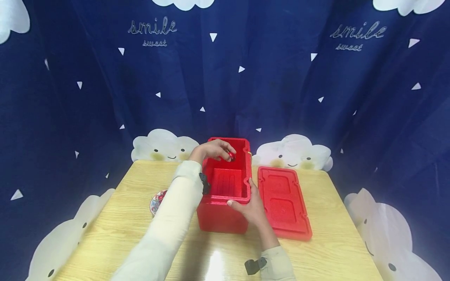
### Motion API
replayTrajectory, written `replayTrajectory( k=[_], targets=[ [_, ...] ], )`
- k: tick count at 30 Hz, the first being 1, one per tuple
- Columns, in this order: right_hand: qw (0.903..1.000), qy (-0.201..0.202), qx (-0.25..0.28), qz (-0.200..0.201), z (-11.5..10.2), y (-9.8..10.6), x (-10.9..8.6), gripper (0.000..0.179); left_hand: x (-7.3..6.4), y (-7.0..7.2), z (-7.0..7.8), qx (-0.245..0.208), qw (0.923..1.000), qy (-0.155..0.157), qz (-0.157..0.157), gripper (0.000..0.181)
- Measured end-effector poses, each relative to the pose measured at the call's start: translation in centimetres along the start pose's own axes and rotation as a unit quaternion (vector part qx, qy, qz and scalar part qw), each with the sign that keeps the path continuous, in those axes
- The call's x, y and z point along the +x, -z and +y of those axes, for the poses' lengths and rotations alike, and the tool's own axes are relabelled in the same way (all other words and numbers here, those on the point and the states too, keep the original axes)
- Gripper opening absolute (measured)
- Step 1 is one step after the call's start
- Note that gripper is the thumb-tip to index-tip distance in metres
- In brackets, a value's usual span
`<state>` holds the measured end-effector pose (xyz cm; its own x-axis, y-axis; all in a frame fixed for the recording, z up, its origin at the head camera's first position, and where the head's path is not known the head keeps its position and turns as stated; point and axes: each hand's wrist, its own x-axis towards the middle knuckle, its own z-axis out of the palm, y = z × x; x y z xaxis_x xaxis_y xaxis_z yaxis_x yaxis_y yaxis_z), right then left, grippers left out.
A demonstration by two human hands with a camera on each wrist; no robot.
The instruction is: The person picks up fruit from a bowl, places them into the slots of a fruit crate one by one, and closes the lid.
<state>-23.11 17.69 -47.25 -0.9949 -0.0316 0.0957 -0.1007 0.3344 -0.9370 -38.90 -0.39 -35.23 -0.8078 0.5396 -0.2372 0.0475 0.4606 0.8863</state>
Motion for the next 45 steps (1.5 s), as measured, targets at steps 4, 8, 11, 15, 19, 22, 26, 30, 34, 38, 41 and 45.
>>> replayTrajectory(
  k=[4,8,11,15,19,22,26,30,34,38,41,45],
  targets=[
    [1.0,-0.002,-0.004,-0.002,0.3,0.1,0.1,0.108,0.2,-0.4,-0.6,0.029,0.9994,0.017,-0.007,0.034],
    [1.0,-0.003,0.0,-0.001,0.4,0.0,0.1,0.107,0.2,-0.6,-1.7,0.018,0.9989,0.042,-0.006,0.037],
    [1.0,-0.004,0.004,-0.003,0.0,0.0,-0.2,0.107,0.3,-0.7,-2.2,0.01,0.9987,0.05,-0.008,0.04],
    [0.9999,-0.011,0.005,-0.009,-2.3,0.2,-1.2,0.104,0.2,-0.9,-2.3,0.024,0.9987,0.046,-0.005,0.041],
    [0.9998,-0.015,0.005,-0.01,-3.7,0.4,-1.7,0.101,0.2,-0.9,-2.0,0.027,0.9986,0.045,-0.007,0.039],
    [0.9998,-0.016,0.004,-0.008,-3.8,0.5,-1.7,0.101,0.2,-0.9,-1.8,0.033,0.9986,0.041,-0.002,0.035],
    [0.9998,-0.015,0.004,-0.007,-3.9,0.5,-1.7,0.101,-0.2,-0.8,-1.2,0.06,0.9978,0.024,0.017,0.033],
    [0.9999,-0.013,0.006,-0.01,-3.9,0.5,-1.7,0.101,-0.9,-0.5,-0.6,0.075,0.997,-0.013,0.017,0.036],
    [0.9998,-0.016,0.006,-0.013,-3.6,0.4,-1.6,0.102,-2.0,-0.1,-0.5,0.071,0.9963,-0.047,0.015,0.04],
    [0.9997,-0.02,0.009,-0.012,-2.2,0.3,-0.9,0.107,-3.2,0.3,-0.9,0.064,0.9954,-0.068,0.02,0.044],
    [0.9997,-0.023,0.005,-0.009,-0.8,0.2,-0.4,0.109,-4.1,0.5,-1.5,0.058,0.9947,-0.081,0.023,0.046],
    [0.9999,-0.015,0.001,-0.004,-0.2,-0.1,-0.2,0.109,-5.3,0.8,-2.2,0.054,0.9941,-0.086,0.04,0.043]
  ],
)
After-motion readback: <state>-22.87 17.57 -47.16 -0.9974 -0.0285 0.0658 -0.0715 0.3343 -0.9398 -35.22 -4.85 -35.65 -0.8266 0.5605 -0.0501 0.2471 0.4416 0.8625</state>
